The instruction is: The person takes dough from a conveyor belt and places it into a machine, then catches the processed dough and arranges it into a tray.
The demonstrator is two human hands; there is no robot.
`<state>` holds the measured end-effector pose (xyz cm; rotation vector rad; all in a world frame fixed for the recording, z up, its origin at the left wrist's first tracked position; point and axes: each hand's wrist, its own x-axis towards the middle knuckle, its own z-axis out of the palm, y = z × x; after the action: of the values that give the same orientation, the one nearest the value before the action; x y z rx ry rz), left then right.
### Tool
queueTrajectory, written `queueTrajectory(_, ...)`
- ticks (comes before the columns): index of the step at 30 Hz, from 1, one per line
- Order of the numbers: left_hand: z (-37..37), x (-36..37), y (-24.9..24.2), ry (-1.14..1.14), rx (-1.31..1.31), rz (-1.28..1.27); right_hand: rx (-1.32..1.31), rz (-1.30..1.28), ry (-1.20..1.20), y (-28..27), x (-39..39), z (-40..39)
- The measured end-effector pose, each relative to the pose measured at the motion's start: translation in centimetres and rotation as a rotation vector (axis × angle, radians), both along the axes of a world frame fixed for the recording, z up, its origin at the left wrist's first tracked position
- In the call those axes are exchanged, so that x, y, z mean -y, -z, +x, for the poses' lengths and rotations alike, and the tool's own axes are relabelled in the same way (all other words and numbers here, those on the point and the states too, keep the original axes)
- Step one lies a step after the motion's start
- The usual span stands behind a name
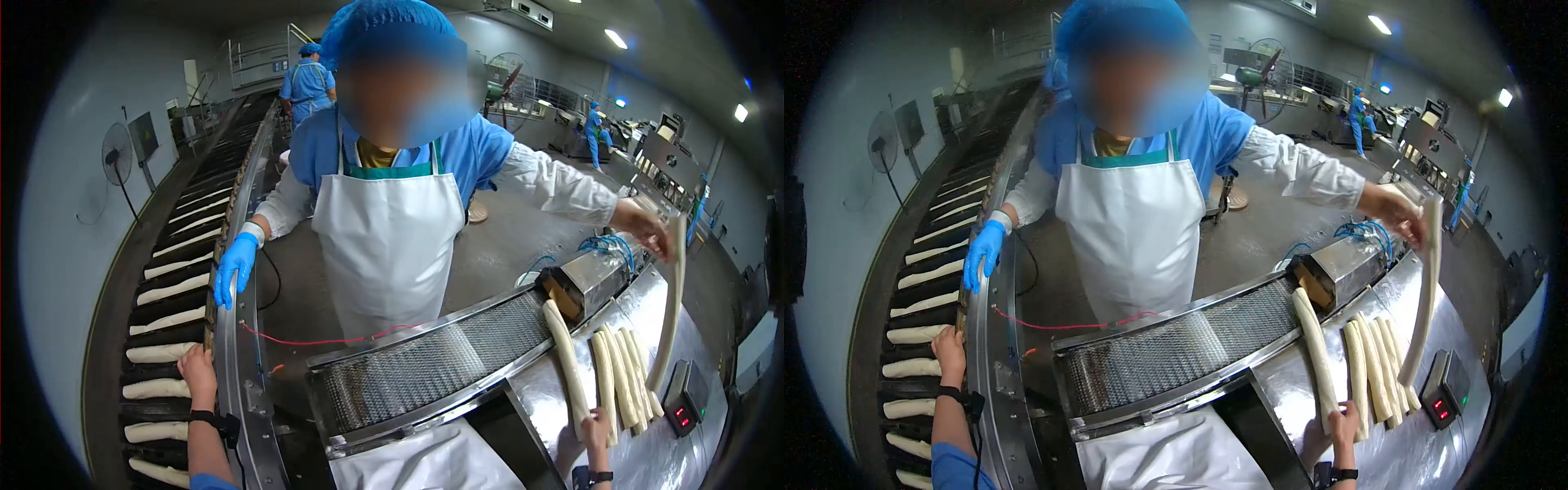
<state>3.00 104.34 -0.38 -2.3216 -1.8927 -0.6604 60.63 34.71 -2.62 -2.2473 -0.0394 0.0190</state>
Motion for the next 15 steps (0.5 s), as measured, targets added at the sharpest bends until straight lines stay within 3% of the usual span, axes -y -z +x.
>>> queueTrajectory(2, 0.0, 0.0, 0.1, -0.023, -0.028, 0.006, 0.074, -0.527, -0.034, -0.6, 2.6, -1.1)
queueTrajectory(3, 0.0, -0.1, 0.1, -0.024, -0.026, 0.012, 0.070, -0.526, -0.027, -0.8, 2.8, -1.9)
queueTrajectory(5, 0.0, -0.1, -0.1, -0.016, -0.019, 0.005, 0.492, -0.694, 0.003, -1.4, 2.0, -3.8)
queueTrajectory(8, 0.3, 0.2, -0.7, -0.010, -0.001, -0.014, 0.591, -0.781, -0.100, -3.7, -0.8, -4.4)
queueTrajectory(13, 0.1, -0.1, -0.3, -0.024, -0.018, -0.011, 0.659, -0.877, -0.074, -4.6, -2.7, 0.0)
queueTrajectory(15, 0.2, 0.0, -0.3, -0.016, -0.022, 0.002, 0.376, -0.910, 0.014, -6.5, -2.5, 2.7)
